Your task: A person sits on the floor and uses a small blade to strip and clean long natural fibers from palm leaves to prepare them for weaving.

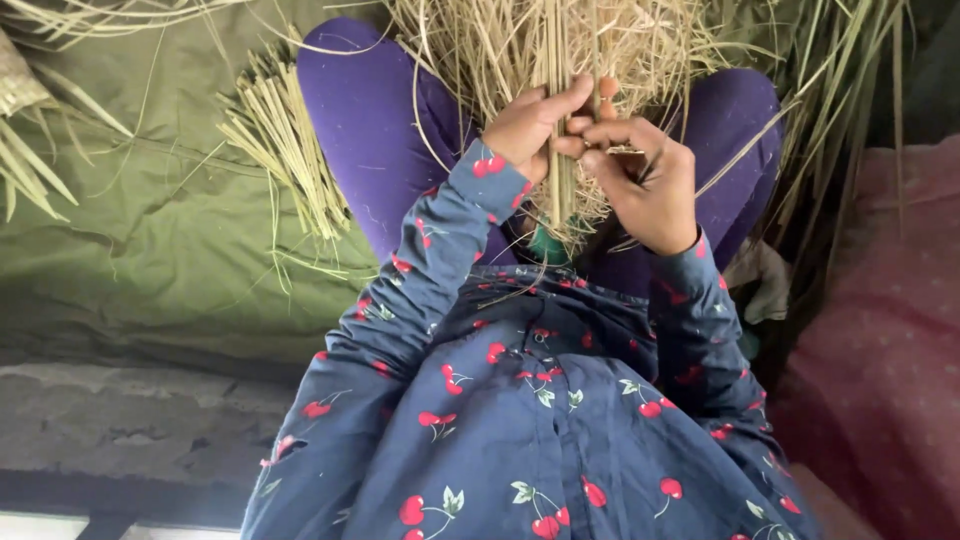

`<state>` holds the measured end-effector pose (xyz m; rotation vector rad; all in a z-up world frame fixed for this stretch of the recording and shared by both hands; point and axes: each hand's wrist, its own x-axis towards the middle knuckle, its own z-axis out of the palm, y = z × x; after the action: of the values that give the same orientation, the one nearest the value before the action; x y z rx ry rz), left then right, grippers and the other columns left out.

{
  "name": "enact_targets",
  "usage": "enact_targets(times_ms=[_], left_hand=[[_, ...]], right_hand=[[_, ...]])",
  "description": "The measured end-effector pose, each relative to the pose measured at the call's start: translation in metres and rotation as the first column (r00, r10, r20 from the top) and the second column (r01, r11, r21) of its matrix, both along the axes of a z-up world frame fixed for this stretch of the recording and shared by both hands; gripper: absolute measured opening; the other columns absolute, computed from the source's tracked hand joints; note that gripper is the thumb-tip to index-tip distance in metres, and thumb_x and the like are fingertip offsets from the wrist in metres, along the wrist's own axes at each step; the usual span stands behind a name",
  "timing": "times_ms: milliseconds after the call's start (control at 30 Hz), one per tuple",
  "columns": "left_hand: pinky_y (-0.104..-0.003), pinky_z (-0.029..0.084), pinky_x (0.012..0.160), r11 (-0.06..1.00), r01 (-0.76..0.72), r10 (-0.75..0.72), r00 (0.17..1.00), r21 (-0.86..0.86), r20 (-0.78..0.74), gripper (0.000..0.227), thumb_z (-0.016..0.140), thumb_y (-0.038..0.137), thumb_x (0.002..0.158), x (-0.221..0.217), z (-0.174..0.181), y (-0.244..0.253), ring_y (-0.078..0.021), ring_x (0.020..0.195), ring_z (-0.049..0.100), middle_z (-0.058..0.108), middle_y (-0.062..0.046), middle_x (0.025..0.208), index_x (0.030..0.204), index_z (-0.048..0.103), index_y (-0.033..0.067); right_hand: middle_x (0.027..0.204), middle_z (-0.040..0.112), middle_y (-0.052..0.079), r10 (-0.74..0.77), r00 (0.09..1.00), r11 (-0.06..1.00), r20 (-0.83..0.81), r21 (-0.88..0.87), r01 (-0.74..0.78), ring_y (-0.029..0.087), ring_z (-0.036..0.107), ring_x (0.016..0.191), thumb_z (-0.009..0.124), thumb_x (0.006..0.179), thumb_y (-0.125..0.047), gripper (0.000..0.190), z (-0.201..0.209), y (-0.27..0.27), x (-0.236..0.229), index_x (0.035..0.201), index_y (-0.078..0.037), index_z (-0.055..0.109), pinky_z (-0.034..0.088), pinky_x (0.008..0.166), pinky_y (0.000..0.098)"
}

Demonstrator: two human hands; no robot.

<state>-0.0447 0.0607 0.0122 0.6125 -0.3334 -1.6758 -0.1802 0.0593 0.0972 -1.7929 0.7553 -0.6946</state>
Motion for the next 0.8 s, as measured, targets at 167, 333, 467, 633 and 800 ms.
enact_targets(times_ms=[167,333,467,633,800], left_hand=[[-0.029,0.048,0.06,0.99,0.054,-0.058,0.998,-0.134,-0.028,0.026,0.048,0.019,0.083,0.012,-0.016,-0.004,-0.0198,0.067,0.054,0.057,-0.02,0.097,0.095,0.055,-0.0024],[-0.04,0.051,0.077,0.979,0.195,-0.204,0.934,-0.061,-0.293,0.025,0.047,0.016,0.084,0.012,-0.013,-0.007,-0.0279,0.091,0.059,0.056,-0.024,0.103,0.1,0.044,-0.0017],[-0.037,0.052,0.072,0.991,0.114,-0.129,0.944,-0.066,-0.303,0.024,0.048,0.016,0.084,0.005,-0.016,-0.009,-0.0265,0.084,0.06,0.056,-0.023,0.102,0.099,0.049,-0.0023],[-0.034,0.049,0.065,0.982,0.034,-0.089,0.952,-0.188,-0.292,0.018,0.048,0.015,0.084,-0.002,-0.01,-0.005,-0.0182,0.067,0.053,0.054,-0.016,0.082,0.094,0.049,-0.0011],[-0.029,0.042,0.05,0.992,0.051,-0.082,0.957,-0.115,-0.28,0.027,0.049,0.022,0.085,-0.005,-0.024,-0.004,-0.0138,0.058,0.048,0.054,-0.005,0.069,0.099,0.055,0.0002]], right_hand=[[0.078,0.054,0.008,0.017,0.981,0.976,-0.196,-0.211,-0.059,0.01,0.041,0.052,0.066,0.068,0.003,0.028,-0.004,0.005,-0.009,0.094,0.0,0.06,0.034,0.046,0.0196],[0.102,0.056,0.011,0.104,0.95,0.954,-0.293,-0.24,-0.178,0.009,0.042,0.048,0.08,0.052,-0.017,0.057,-0.014,0.01,-0.02,0.103,-0.005,0.058,0.038,0.043,0.0199],[0.09,0.053,0.008,0.026,0.973,0.938,-0.228,-0.33,-0.103,0.01,0.043,0.053,0.08,0.058,-0.013,0.048,-0.017,0.012,-0.02,0.099,-0.001,0.059,0.039,0.046,0.02],[0.089,0.052,0.01,0.004,0.974,0.873,-0.229,-0.475,-0.115,0.016,0.047,0.063,0.081,0.056,-0.015,0.047,-0.031,0.009,-0.021,0.096,-0.001,0.062,0.04,0.052,0.0252],[0.081,0.047,0.006,0.075,0.979,0.905,-0.192,-0.4,-0.148,0.012,0.039,0.054,0.08,0.056,-0.011,0.047,-0.045,0.007,-0.025,0.098,-0.004,0.061,0.035,0.046,0.0221]])
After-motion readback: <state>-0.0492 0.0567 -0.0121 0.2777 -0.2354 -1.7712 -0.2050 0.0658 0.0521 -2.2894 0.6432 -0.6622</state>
